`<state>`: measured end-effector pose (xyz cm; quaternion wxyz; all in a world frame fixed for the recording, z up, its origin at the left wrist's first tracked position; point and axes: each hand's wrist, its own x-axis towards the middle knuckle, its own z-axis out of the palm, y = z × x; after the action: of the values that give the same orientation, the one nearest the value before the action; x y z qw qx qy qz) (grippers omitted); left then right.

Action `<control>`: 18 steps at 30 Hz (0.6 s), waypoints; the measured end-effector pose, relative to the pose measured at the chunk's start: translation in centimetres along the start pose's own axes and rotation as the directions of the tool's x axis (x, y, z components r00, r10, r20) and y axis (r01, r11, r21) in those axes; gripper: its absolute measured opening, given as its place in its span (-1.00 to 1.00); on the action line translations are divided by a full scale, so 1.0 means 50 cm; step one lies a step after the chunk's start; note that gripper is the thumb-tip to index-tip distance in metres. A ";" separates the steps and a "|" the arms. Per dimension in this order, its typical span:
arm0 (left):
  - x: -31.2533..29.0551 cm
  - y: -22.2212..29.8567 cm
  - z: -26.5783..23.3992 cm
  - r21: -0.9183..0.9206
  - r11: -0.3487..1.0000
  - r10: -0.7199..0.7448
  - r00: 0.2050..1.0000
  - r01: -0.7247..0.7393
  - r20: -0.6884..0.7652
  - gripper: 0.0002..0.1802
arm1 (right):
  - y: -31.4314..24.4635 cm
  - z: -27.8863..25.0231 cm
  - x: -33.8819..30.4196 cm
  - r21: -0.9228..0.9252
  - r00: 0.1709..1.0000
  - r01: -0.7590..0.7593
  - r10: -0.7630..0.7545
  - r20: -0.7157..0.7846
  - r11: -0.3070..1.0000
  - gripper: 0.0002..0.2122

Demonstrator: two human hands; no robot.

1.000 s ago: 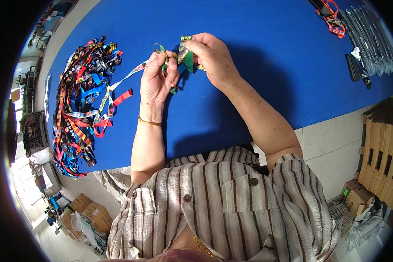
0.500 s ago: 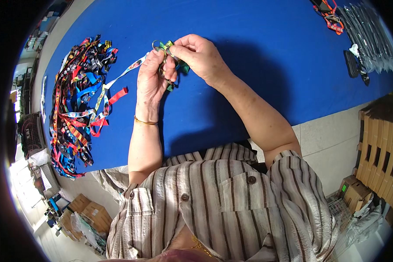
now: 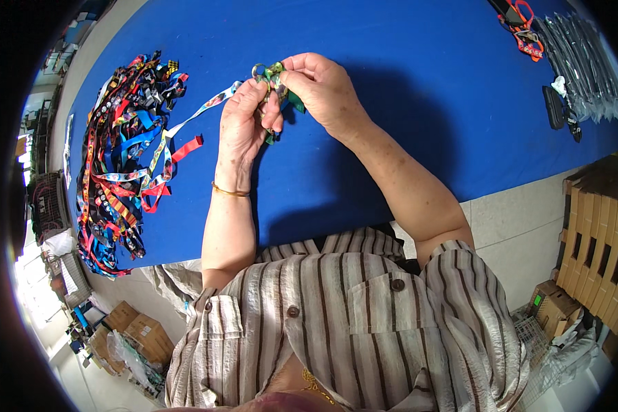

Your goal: Attaching metal clips and rings to fabric lanyards.

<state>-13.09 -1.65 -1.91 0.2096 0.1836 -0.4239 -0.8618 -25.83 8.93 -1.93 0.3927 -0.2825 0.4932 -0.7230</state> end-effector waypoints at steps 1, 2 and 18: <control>0.000 0.000 0.002 0.005 1.000 -0.004 1.000 0.004 -0.014 -0.80 | 0.005 -0.004 0.001 0.016 0.999 -0.034 0.034 0.002 0.999 -0.80; -0.001 -0.001 0.004 0.004 1.000 -0.003 1.000 0.003 -0.014 -0.80 | 0.007 -0.006 0.002 0.031 0.998 -0.067 0.067 0.005 0.997 -0.80; 0.002 -0.009 0.008 0.021 0.993 0.115 0.993 -0.116 0.024 -0.77 | -0.003 0.010 -0.002 -0.174 0.997 0.060 -0.066 -0.028 0.983 -0.89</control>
<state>-13.45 -1.20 -2.07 0.2522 0.1511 -0.4459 -0.8454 -25.44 8.82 -1.63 0.3353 -0.3186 0.5516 -0.6942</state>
